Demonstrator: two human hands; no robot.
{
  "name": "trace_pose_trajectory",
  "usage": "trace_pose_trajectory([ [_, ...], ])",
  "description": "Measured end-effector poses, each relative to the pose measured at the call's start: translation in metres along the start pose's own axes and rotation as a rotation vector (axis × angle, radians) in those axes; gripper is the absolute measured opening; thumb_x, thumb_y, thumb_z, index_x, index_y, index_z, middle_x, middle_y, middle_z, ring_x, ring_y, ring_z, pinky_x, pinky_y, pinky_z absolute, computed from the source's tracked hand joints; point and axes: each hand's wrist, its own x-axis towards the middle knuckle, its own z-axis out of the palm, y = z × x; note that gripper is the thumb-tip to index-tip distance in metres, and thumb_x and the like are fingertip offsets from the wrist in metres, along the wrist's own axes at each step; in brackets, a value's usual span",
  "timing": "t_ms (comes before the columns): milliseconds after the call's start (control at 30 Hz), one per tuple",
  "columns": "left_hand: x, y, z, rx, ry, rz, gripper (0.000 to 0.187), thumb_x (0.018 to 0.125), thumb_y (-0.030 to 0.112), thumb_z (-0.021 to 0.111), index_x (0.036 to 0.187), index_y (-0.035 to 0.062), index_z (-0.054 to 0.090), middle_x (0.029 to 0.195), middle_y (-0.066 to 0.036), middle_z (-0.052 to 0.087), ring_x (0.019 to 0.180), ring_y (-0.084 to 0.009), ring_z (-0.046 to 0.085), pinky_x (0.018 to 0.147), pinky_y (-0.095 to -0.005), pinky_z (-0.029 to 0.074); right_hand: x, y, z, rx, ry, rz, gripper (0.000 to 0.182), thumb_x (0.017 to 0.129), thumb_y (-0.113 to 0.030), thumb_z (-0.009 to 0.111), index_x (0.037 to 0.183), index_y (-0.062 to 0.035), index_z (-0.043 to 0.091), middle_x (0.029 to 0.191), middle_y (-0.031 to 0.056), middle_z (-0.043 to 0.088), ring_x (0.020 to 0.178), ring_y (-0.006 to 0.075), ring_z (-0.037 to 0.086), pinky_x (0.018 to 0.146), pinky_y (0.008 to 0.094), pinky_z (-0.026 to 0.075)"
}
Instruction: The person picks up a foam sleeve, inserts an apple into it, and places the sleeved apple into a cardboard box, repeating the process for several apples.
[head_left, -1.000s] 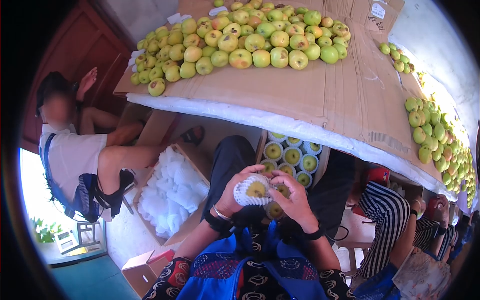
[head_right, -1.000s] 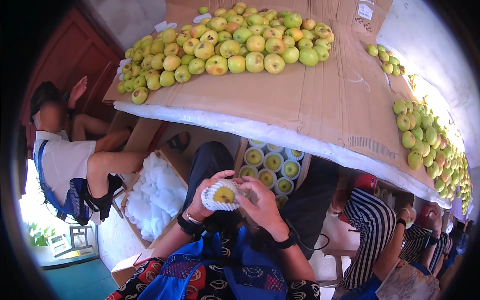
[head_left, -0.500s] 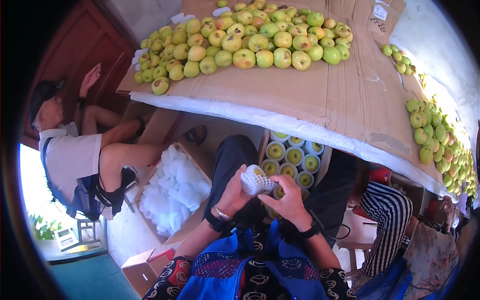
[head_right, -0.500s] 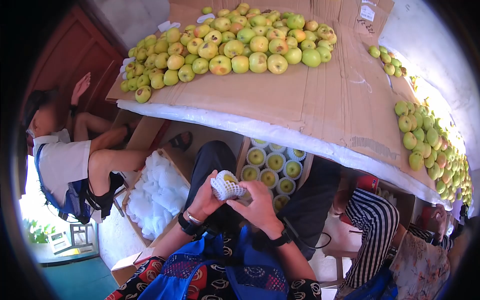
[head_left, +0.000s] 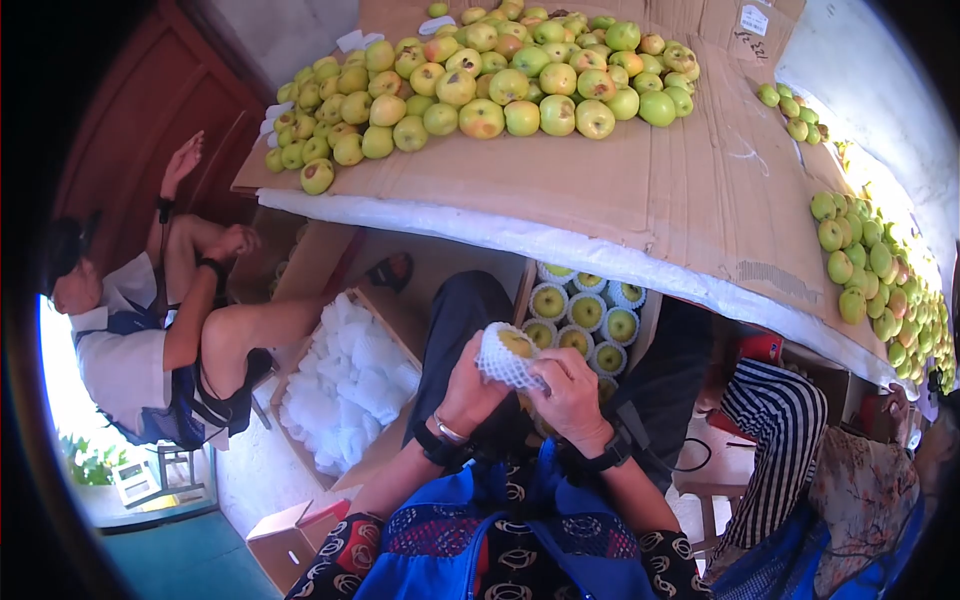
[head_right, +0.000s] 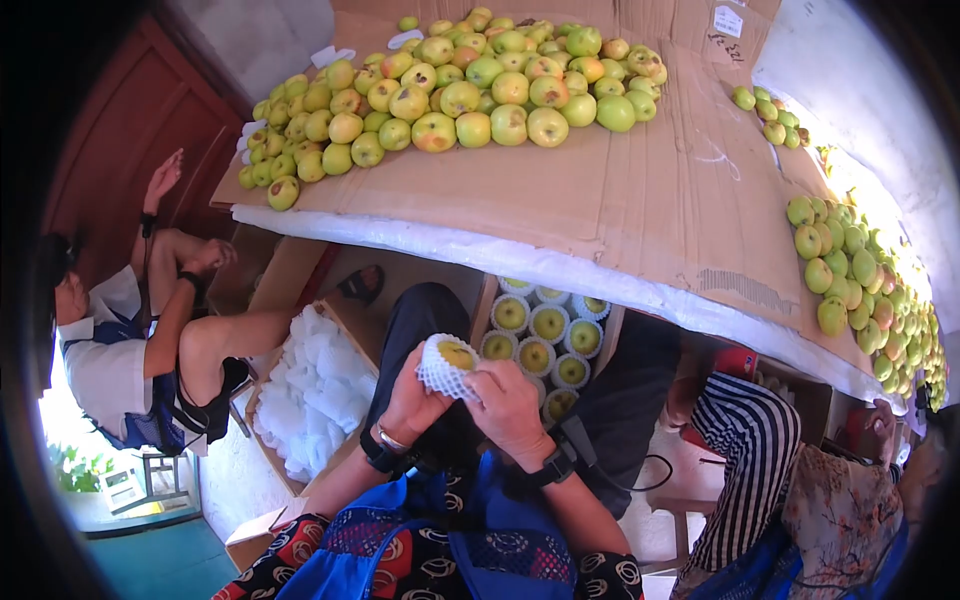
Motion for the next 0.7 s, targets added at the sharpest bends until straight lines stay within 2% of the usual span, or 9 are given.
trace_pose_trajectory([
  [133,0.0,0.008,-0.002,-0.104,-0.22,0.152,0.044,0.094,0.035,0.032,0.119,0.0032,0.05,0.12,-0.014,0.054,0.112,-0.0289,0.051,0.099,-0.0433,0.038,-0.002,-0.009,-0.007,0.176,-0.024,-0.074,0.03,0.065,-0.004,0.073,0.091,-0.0061,0.057,0.101,0.0107,0.055,0.084,0.0219,0.057,0.07,0.0306,0.048],
  [200,-0.008,0.012,0.01,-0.124,-0.227,0.119,0.047,0.094,0.035,0.032,0.122,0.0013,0.047,0.126,-0.017,0.048,0.118,-0.0344,0.045,0.102,-0.0452,0.034,-0.01,0.001,-0.014,0.443,0.188,0.338,0.049,0.061,-0.013,0.079,0.101,-0.0036,0.054,0.112,0.0143,0.052,0.1,0.0216,0.055,0.077,0.0288,0.048],
  [233,-0.009,0.012,0.01,-0.151,-0.211,0.097,0.05,0.093,0.037,0.033,0.124,-0.0003,0.046,0.131,-0.019,0.043,0.122,-0.0388,0.039,0.104,-0.047,0.031,-0.015,0.012,-0.012,0.467,0.192,0.376,0.073,0.058,-0.018,0.083,0.118,-0.0013,0.045,0.117,0.0153,0.05,0.105,0.0228,0.052,0.084,0.0316,0.045],
  [267,-0.011,0.012,0.013,-0.15,-0.211,0.092,0.05,0.093,0.037,0.033,0.124,-0.0003,0.046,0.131,-0.019,0.043,0.122,-0.0388,0.039,0.104,-0.047,0.031,-0.014,0.009,-0.013,0.465,0.195,0.379,0.073,0.058,-0.018,0.083,0.118,-0.0013,0.045,0.117,0.0153,0.05,0.105,0.0228,0.052,0.084,0.0316,0.045],
  [367,-0.011,0.007,0.019,-0.083,-0.232,0.043,0.047,0.094,0.035,0.032,0.123,0.0005,0.047,0.127,-0.017,0.048,0.119,-0.034,0.044,0.103,-0.0441,0.033,-0.012,0.0,-0.005,0.525,0.008,0.313,0.107,0.055,-0.03,0.085,0.134,0.0056,0.022,0.123,0.0178,0.045,0.114,0.0298,0.044,0.098,0.0402,0.034],
  [467,-0.011,-0.001,0.008,-0.004,-0.229,0.028,0.043,0.095,0.031,0.031,0.123,0.0006,0.044,0.122,-0.012,0.052,0.114,-0.0248,0.049,0.1,-0.0383,0.036,-0.012,-0.004,0.015,0.493,-0.016,0.375,0.11,0.052,-0.035,0.086,0.133,0.0059,0.024,0.124,0.0202,0.043,0.116,0.031,0.042,0.097,0.0398,0.034],
  [533,-0.012,-0.008,0.008,0.55,-0.125,0.263,0.037,0.096,0.027,0.032,0.121,0.0027,0.045,0.119,-0.009,0.052,0.112,-0.0202,0.051,0.098,-0.034,0.038,-0.009,-0.008,0.017,0.331,-0.013,0.331,0.11,0.05,-0.035,0.086,0.133,0.0044,0.025,0.121,0.0197,0.043,0.111,0.0323,0.043,0.094,0.0394,0.036],
  [567,-0.016,-0.002,0.023,0.107,-0.27,0.078,0.034,0.096,0.025,0.033,0.12,0.0034,0.044,0.119,-0.008,0.051,0.11,-0.0188,0.051,0.097,-0.0326,0.039,-0.009,-0.006,0.019,0.374,0.028,0.383,0.108,0.051,-0.034,0.086,0.133,0.0035,0.026,0.118,0.0184,0.043,0.109,0.032,0.043,0.093,0.0394,0.036],
  [700,-0.018,-0.004,0.027,0.132,-0.256,0.05,0.038,0.098,0.029,0.03,0.122,0.0048,0.046,0.121,-0.009,0.053,0.112,-0.0211,0.05,0.098,-0.0361,0.038,-0.006,-0.004,0.017,0.384,0.078,0.412,0.102,0.053,-0.029,0.085,0.132,0.0016,0.029,0.112,0.0156,0.043,0.104,0.0302,0.045,0.09,0.0383,0.038],
])
